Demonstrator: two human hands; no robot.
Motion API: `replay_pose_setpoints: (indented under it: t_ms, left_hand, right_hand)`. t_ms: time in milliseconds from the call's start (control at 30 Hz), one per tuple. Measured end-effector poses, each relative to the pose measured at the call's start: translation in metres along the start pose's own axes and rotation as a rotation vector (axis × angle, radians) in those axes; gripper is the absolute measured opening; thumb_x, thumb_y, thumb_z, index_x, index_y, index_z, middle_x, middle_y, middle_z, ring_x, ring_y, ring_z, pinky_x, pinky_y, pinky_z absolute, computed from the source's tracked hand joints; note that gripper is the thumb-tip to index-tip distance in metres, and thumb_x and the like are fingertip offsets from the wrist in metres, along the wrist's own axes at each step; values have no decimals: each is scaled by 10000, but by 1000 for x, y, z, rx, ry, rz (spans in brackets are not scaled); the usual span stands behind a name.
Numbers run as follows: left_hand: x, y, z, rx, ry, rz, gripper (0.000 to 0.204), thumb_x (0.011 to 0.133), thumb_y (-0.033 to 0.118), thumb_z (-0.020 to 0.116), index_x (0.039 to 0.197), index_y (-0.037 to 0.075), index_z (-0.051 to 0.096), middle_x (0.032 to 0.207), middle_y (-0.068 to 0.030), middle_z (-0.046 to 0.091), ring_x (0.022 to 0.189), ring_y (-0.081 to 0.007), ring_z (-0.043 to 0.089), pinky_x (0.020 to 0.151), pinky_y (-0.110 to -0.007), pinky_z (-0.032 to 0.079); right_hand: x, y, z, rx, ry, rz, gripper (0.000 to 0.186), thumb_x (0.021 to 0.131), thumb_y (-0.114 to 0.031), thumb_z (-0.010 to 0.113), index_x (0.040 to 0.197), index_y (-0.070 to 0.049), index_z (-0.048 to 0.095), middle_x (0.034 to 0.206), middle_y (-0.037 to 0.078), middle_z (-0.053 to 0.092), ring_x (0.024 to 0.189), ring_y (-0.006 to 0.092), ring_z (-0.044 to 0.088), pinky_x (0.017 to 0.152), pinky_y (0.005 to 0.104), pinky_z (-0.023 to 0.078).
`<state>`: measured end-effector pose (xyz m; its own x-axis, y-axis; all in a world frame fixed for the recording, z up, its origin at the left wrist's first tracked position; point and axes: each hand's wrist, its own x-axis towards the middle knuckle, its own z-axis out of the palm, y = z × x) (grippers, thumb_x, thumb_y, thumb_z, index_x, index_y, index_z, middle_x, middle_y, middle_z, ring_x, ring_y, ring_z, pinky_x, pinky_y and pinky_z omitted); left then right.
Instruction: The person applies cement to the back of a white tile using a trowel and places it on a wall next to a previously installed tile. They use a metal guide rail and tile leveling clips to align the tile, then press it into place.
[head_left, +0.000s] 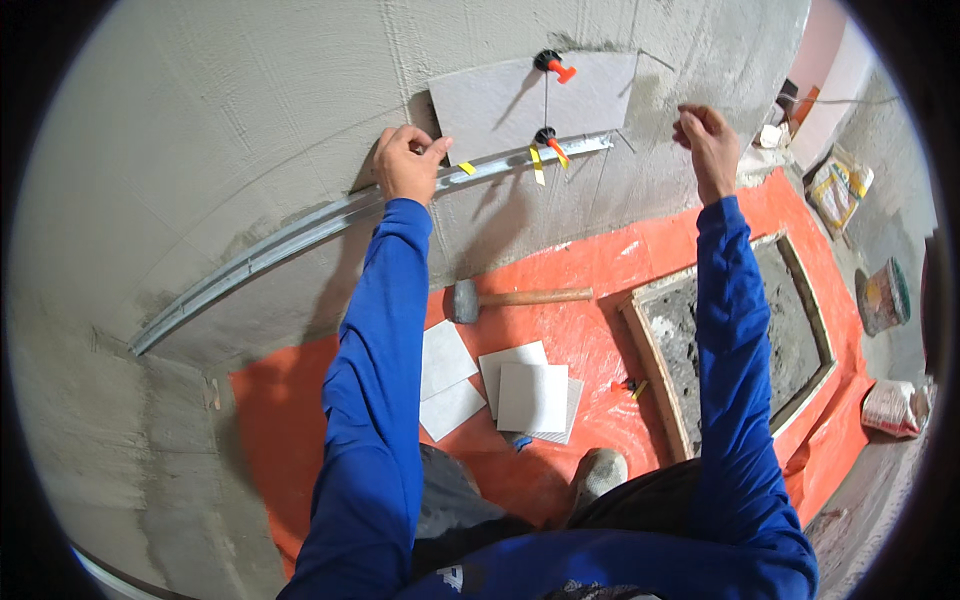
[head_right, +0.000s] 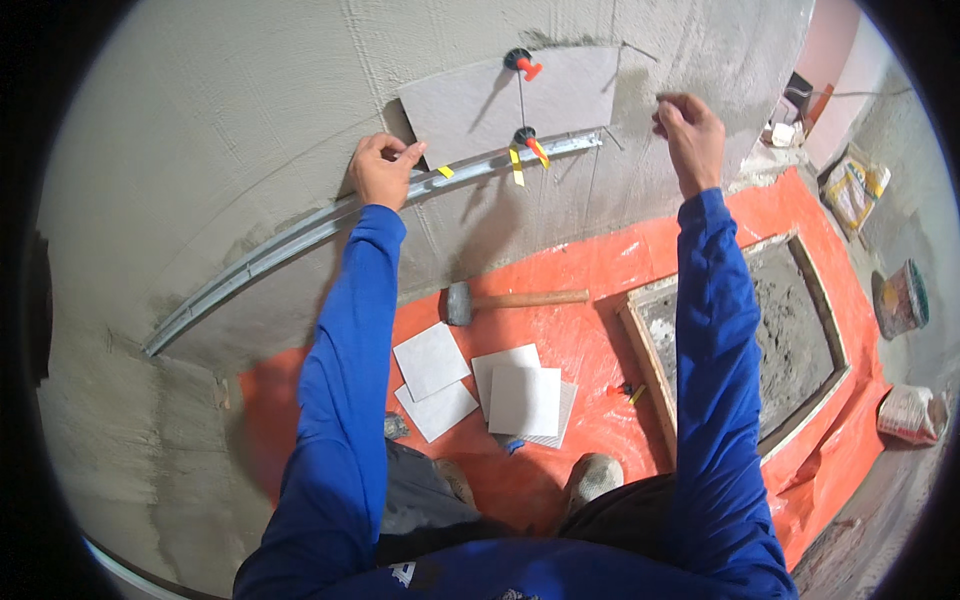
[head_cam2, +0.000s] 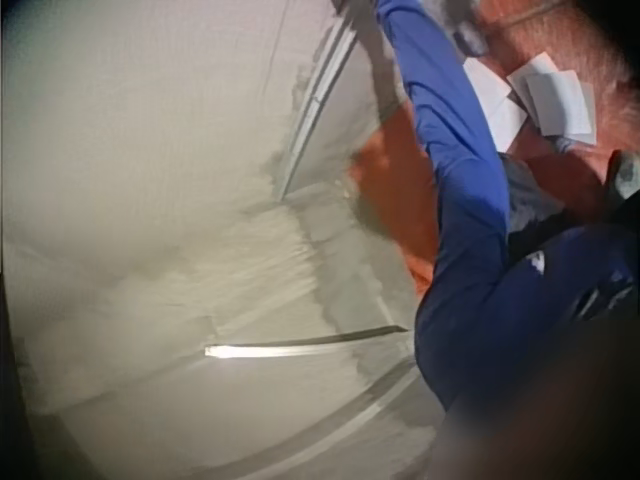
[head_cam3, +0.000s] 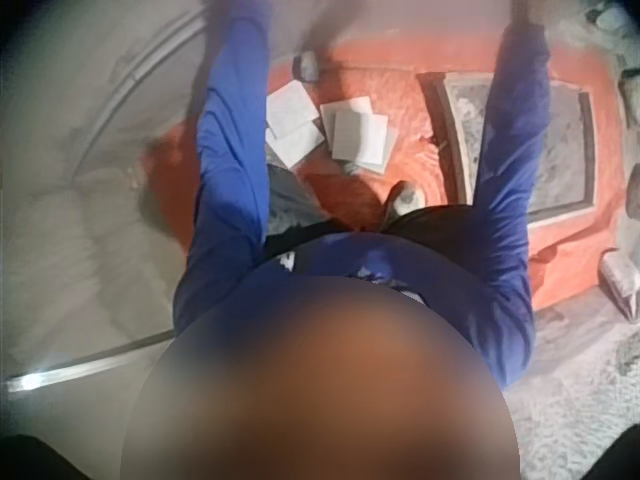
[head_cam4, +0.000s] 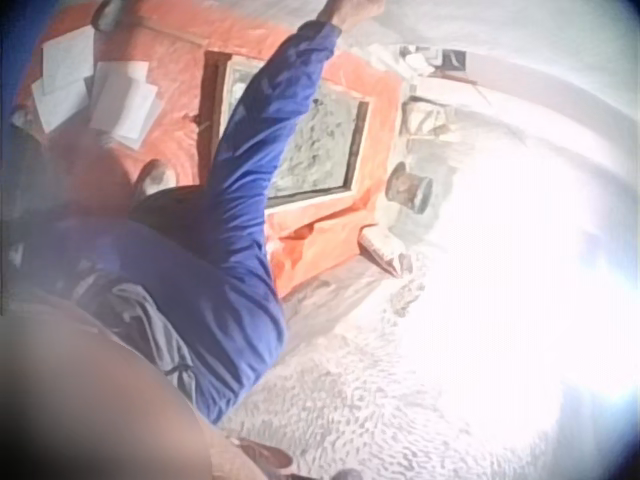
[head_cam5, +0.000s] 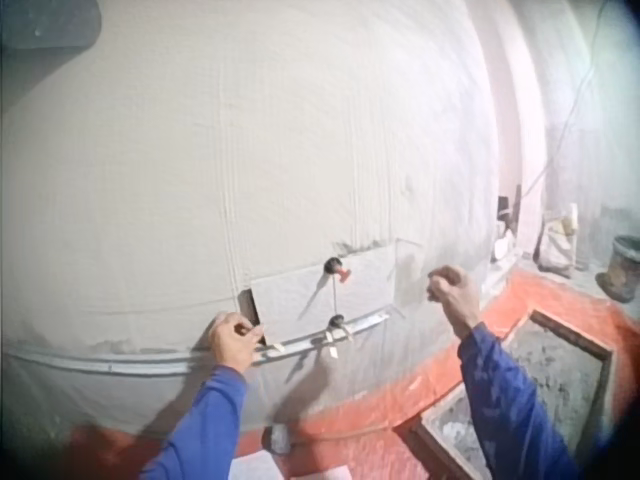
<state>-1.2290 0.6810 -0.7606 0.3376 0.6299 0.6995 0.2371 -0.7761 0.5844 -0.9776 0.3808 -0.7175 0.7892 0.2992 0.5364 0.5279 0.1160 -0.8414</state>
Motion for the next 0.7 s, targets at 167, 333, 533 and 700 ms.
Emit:
replay_pose_setpoints:
  t_ms: [167, 333, 533, 700]
  left_hand:
    - [-13, -14, -7, 34, -194, -59, 299, 686, 232, 868, 700, 26, 651, 789, -97, 628, 702, -253, 608, 658, -399, 492]
    - [-21, -13, -1, 44, -226, -99, 281, 681, 235, 868, 729, 27, 685, 776, -89, 652, 715, -243, 618, 668, -396, 488]
    - [-25, -15, 7, 177, -210, -27, 321, 631, 298, 891, 735, 64, 698, 807, -83, 648, 767, -259, 613, 713, -409, 470]
    - [-28, -15, 9, 297, -193, 47, 468, 575, 367, 905, 845, 80, 653, 855, -72, 635, 862, -281, 592, 786, -422, 450]
  right_hand:
    - [2, -8, -3, 24, 27, -42, 255, 898, -137, 598, 1035, 57, 690, 850, 84, 702, 730, 129, 660, 681, 247, 534]
    - [3, -7, 7, 36, 10, -105, 237, 904, -131, 605, 1033, 48, 692, 833, 84, 702, 721, 137, 668, 692, 256, 546]
    - [10, -32, -1, 69, 27, -73, 239, 905, -141, 598, 1044, 38, 675, 831, 73, 673, 731, 117, 638, 676, 245, 522]
    - [16, -90, -21, 272, 132, -171, 198, 895, -135, 599, 964, 36, 669, 783, 60, 658, 672, 113, 615, 636, 248, 511]
